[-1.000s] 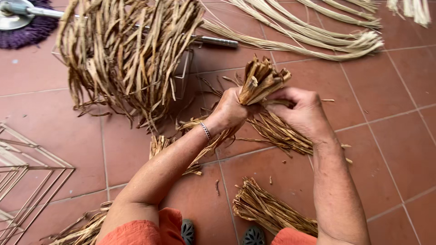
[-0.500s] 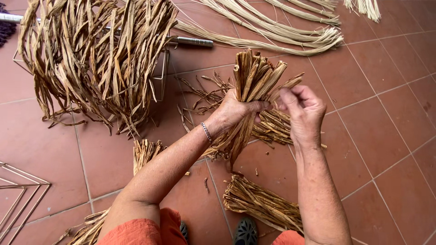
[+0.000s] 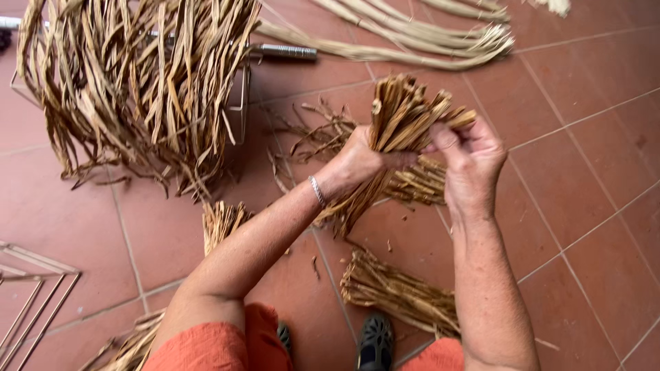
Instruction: The person gathers dried plant strips on a tiled floor, aligns them into bundles, and ties them with thin strips. The person repeats this process to form multiple tied bundles.
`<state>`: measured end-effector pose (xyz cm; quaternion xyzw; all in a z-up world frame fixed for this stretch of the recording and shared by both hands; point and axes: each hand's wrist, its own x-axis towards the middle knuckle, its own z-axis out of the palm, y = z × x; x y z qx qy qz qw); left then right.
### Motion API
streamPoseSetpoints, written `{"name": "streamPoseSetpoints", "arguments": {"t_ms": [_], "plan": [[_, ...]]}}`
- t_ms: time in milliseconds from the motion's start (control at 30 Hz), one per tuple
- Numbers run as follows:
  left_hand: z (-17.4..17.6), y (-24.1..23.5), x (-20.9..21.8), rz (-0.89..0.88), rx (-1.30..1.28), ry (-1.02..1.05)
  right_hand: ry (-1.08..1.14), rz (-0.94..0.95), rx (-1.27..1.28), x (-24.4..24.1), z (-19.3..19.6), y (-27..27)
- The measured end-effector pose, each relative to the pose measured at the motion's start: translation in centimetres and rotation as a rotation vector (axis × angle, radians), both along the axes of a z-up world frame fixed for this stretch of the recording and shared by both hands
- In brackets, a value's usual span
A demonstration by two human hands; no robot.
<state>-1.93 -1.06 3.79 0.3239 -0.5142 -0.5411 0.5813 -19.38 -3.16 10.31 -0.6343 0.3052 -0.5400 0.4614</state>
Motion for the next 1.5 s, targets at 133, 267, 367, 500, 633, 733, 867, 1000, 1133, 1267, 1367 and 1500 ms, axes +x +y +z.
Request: {"name": "streamPoseSetpoints", "arguments": {"t_ms": [133, 267, 367, 500, 633, 733, 867, 1000, 1133, 1267, 1367, 1500], "plan": [[-0.5, 0.2, 0.5, 0.106, -0.105, -0.138, -0.116, 0.106, 0.003, -0.2, -1.7, 0.7], [0.6, 0.4, 1.2, 0.091, -0.218, 0.062, -0.097, 0.295, 0.066, 1.1, -3.1, 1.5], [1.5, 2.0, 1.3, 0.302, -0.340, -0.045, -0.001, 0.452, 0.163, 3.0, -5.4, 3.3], [3.4, 4.4, -0.3, 0.266, -0.295, 0.055, 0.116, 0.510, 0.249, 5.2, -7.3, 4.6], [4.9, 6.4, -0.6, 0.370, -0.267, 0.055, 0.219, 0.456, 0.261, 5.5, -8.0, 4.6], [5.0, 7.1, 1.3, 0.349, -0.163, 0.304, 0.393, 0.317, 0.164, 3.7, -7.8, 3.3], [4.4, 6.1, 2.3, 0.138, -0.074, 0.697, 0.929, -0.061, -0.861, -4.3, -5.9, -0.2], [2.6, 5.5, -0.6, 0.073, 0.067, 0.630, 1.150, -0.198, -0.809, -18.2, -3.6, -0.2], [-2.1, 6.0, -7.5, -0.163, 0.308, 0.349, 1.136, -0.296, -0.345, -29.9, -5.4, 2.8], [-9.8, 7.0, -14.8, -0.350, 0.659, 0.270, 1.443, -0.409, -0.332, -36.9, -9.5, 6.8], [-15.8, 9.1, -20.1, -0.292, 0.877, 0.336, 1.727, -0.429, -0.497, -40.1, -13.4, 8.9], [-23.3, 13.8, -25.7, -0.071, 1.075, 0.607, 1.761, -0.420, -0.361, -42.7, -20.4, 10.7]]}}
